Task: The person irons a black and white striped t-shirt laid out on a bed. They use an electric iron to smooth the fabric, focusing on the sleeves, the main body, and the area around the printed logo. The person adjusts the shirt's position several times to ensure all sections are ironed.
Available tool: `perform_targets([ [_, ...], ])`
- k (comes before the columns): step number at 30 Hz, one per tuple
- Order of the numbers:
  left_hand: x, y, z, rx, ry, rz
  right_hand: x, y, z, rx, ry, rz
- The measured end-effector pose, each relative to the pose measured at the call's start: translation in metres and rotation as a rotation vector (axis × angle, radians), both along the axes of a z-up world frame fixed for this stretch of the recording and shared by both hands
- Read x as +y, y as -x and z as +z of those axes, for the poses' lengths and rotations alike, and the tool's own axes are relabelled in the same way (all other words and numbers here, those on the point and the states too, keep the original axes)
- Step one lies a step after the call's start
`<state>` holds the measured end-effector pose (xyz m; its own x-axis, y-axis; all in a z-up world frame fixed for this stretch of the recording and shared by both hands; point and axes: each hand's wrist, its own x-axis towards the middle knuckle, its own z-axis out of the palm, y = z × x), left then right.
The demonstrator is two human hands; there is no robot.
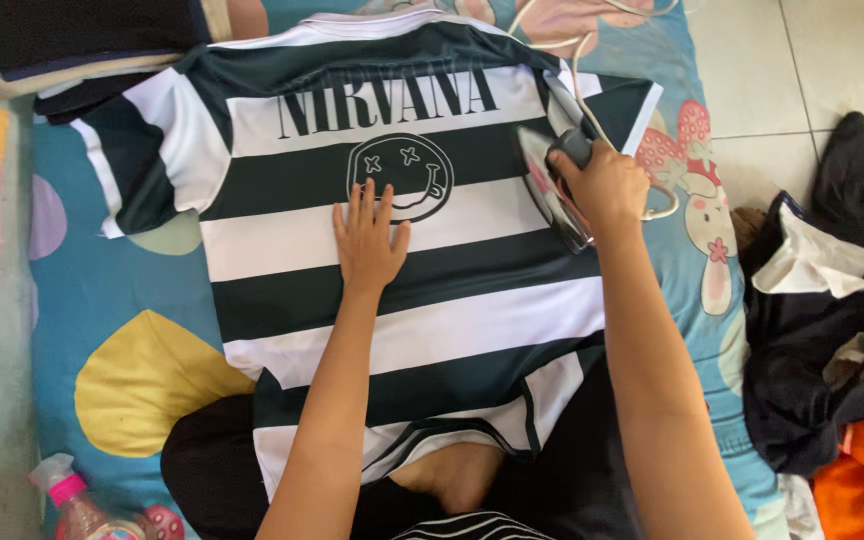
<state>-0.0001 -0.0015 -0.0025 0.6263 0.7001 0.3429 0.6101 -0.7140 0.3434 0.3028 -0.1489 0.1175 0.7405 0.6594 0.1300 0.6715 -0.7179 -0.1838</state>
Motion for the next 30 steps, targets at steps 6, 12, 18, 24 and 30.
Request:
perform_targets([
  [6, 0.002, 0.001, -0.003, 0.009, 0.035, 0.016, 0.01, 0.006, 0.002, 0.019, 0.029, 0.007],
  [12, 0.002, 0.0, -0.007, 0.006, 0.007, 0.02, 0.013, 0.013, 0.007, -0.022, 0.077, 0.146],
  [18, 0.001, -0.001, -0.008, 0.013, 0.006, 0.03, 0.03, 0.016, 0.003, -0.04, -0.025, 0.093],
  [24, 0.003, 0.0, -0.008, 0.009, 0.037, 0.031, 0.05, 0.016, -0.003, -0.048, -0.053, 0.095],
  [30, 0.003, 0.0, -0.006, 0.031, 0.043, 0.034, 0.061, 0.015, 0.002, -0.025, -0.002, 0.26],
])
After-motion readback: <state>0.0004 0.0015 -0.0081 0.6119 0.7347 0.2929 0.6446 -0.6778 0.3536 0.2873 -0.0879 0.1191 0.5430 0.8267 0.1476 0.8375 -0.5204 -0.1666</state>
